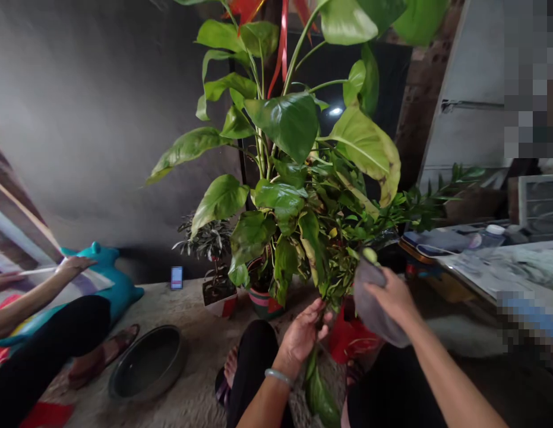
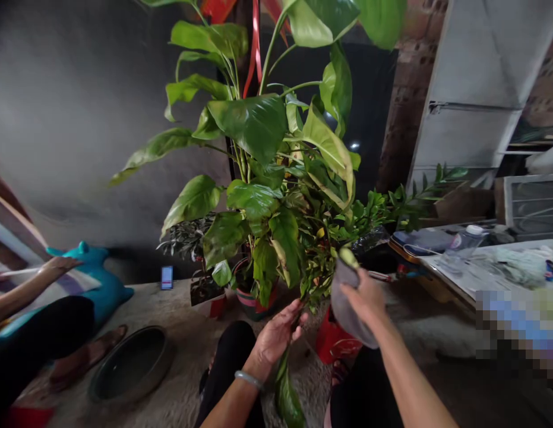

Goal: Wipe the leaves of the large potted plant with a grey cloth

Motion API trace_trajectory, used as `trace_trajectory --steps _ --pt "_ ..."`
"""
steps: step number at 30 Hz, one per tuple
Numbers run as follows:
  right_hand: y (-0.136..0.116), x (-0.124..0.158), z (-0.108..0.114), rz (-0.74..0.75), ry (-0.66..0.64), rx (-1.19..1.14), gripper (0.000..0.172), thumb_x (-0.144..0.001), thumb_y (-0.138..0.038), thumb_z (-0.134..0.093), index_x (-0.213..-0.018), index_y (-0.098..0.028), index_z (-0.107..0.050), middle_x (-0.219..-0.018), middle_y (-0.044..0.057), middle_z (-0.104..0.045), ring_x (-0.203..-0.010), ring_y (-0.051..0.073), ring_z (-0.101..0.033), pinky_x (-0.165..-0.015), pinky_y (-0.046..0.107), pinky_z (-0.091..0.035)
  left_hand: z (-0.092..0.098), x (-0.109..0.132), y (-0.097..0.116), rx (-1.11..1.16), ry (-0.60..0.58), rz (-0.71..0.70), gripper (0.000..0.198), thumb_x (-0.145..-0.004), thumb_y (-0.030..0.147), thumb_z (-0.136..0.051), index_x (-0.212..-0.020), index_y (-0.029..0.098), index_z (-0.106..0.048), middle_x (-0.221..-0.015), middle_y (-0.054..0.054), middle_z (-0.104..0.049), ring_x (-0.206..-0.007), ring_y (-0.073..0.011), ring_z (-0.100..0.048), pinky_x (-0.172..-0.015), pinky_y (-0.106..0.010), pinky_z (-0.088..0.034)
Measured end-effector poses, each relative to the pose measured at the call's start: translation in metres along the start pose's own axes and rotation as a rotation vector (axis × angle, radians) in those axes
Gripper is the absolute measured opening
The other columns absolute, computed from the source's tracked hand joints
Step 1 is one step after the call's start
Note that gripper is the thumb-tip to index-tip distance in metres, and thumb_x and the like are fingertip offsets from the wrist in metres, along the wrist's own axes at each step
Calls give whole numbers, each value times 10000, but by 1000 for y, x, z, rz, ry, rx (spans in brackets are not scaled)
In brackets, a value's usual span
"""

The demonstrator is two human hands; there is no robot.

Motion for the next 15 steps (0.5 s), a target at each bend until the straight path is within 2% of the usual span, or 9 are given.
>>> trace_trajectory --steps 2,3,5,7,9,11,12,13,15 --pt "-4 29 -28 68 -176 -15 539 -574 -329 -718 -1081 -146 -709 -1005 152 -765 -1023 375 -682 -921 460 -503 -4 2 0 34 -19 -21 329 -754 136 -710 -1079 181 -717 -1283 -85 -645 -1051 -210 -639 -808 -266 -510" --pt "-3 47 -34 90 -253 -32 514 -581 -318 -718 -1072 -165 -715 -1019 127 -770 -1029 350 -686 -928 430 -507 -6 2 1 42 -28 -35 298 -750 131 -711 -1045 175 -725 -1211 -82 -676 -1026 -204 -641 -825 -281 -508" --pt "5 81 -25 98 -367 -99 484 -635 -338 -707 -1096 -195 -706 -1070 85 -768 -1038 307 -690 -939 389 -511 -8 3 4 42 -39 -58 246 -748 127 -707 -989 166 -733 -1083 -66 -708 -958 -184 -644 -835 -296 -506" --pt "18 100 6 16 -396 -186 484 -689 -402 -702 -1132 -209 -681 -1103 69 -761 -1041 295 -691 -938 376 -515 -9 4 6 47 -39 -66 236 -756 137 -701 -988 161 -730 -1059 -59 -711 -944 -179 -646 -842 -299 -503" --pt "29 95 45 -139 -291 -248 530 -668 -471 -735 -1129 -220 -665 -1055 66 -772 -992 306 -705 -868 368 -544 -9 5 7 52 -19 -42 225 -776 164 -694 -1000 157 -721 -1082 -69 -710 -978 -193 -653 -866 -304 -495" --pt "33 71 77 -247 -82 -231 563 -632 -515 -755 -1105 -225 -658 -939 65 -782 -894 315 -721 -747 360 -563 -7 6 6 23 4 -7 190 -794 179 -685 -980 151 -710 -1057 -85 -715 -988 -210 -665 -891 -327 -489" --pt "32 55 85 -258 20 -199 565 -630 -525 -749 -1100 -225 -656 -906 69 -779 -870 318 -720 -711 359 -558 -6 7 5 -12 2 20 186 -802 185 -680 -983 150 -702 -1045 -93 -717 -976 -217 -674 -892 -344 -489" --pt "29 38 87 -243 99 -160 557 -645 -530 -730 -1103 -222 -654 -902 77 -774 -873 320 -716 -704 362 -551 -5 9 4 -56 -15 47 207 -808 191 -675 -1010 148 -694 -1056 -105 -716 -959 -226 -684 -879 -362 -494" --pt "19 11 71 -170 146 -78 532 -677 -514 -690 -1108 -205 -657 -942 107 -762 -924 333 -699 -751 385 -533 -4 14 2 -144 -89 87 307 -809 202 -675 -1110 146 -668 -1151 -143 -695 -934 -249 -698 -835 -390 -504"
Point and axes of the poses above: each hand's wrist, its own x-axis away from the middle knuckle, its own z-axis out of the back of the hand, y = z × x, the point moved 2 cm from there along -x, towards the middle knuckle
